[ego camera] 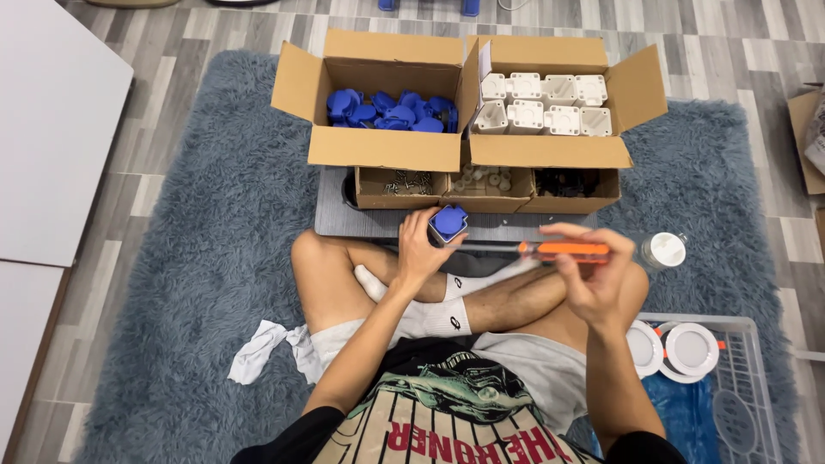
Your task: Assembling electrical components by joining plastic parts and fastening them with a screwdriver
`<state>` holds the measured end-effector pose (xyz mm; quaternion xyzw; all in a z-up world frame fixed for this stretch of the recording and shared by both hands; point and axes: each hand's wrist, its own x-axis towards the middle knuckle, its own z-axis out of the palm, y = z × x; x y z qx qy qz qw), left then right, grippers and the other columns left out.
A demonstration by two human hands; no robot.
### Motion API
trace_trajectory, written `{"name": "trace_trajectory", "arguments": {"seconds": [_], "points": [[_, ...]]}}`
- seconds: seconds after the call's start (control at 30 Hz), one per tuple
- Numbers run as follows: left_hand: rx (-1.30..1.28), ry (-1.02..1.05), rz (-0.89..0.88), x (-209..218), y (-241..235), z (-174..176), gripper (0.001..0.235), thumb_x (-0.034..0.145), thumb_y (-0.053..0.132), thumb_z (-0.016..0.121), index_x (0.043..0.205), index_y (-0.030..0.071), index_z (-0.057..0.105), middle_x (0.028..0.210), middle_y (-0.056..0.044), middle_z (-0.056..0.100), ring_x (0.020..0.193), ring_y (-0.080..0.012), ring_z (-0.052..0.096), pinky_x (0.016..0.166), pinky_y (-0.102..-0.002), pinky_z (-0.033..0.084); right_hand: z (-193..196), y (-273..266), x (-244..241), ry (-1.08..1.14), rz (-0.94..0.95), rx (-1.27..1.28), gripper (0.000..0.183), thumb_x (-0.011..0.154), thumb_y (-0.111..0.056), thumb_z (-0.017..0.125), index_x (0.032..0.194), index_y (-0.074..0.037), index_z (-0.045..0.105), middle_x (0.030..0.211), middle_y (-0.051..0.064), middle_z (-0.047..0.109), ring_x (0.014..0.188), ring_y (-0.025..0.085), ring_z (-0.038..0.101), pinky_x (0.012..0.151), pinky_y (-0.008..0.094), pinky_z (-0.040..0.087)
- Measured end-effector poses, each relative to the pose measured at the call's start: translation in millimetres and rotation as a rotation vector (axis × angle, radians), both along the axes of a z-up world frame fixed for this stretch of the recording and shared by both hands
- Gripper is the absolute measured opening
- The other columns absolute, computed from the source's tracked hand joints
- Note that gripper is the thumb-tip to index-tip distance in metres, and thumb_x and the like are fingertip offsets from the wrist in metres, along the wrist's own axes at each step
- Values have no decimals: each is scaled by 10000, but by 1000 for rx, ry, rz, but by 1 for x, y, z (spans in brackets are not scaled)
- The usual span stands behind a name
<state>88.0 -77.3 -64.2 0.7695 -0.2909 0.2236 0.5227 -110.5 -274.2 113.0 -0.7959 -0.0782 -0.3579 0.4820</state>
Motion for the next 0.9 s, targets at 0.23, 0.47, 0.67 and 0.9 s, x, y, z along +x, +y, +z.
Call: {"name": "trace_trajectory", "arguments": {"seconds": [0.23, 0.47, 0.67, 0.9], "points": [[-33, 0, -54, -7, 11, 14, 761, 716, 501, 992, 1289, 104, 688, 1181, -96, 698, 1080, -340, 699, 928, -467, 566, 14, 3, 51, -258, 17, -26, 438, 1112, -51, 617, 1367, -39, 261, 1229, 377, 725, 1090, 448, 759, 937, 461, 579], [-79, -48, -115, -13, 39, 54, 654, 823, 418, 981, 1287, 56, 695, 1210, -119, 695, 1139, -351, 705, 984, -463, 575, -3, 29, 119, -265, 32, -128, 437, 1077, -44, 712, 1349, 3, 373, 1190, 250, 801, 1020, 372, 808, 840, 395, 631], [-44, -107, -90, 5, 61, 91, 475, 947, 329, 891, 1304, 79, 702, 1217, -100, 678, 1182, -319, 665, 1019, -470, 540, -15, 37, 142, -120, 28, -219, 376, 1139, -81, 631, 1406, -41, 369, 1205, 200, 782, 981, 394, 799, 736, 501, 683], [57, -162, -61, 25, 74, 115, 411, 985, 300, 854, 1305, 89, 705, 1201, -74, 682, 1179, -282, 662, 1020, -439, 529, -21, 43, 147, -101, -18, -264, 358, 1123, -89, 672, 1372, -12, 427, 1218, 174, 806, 1007, 389, 803, 757, 498, 672]]}}
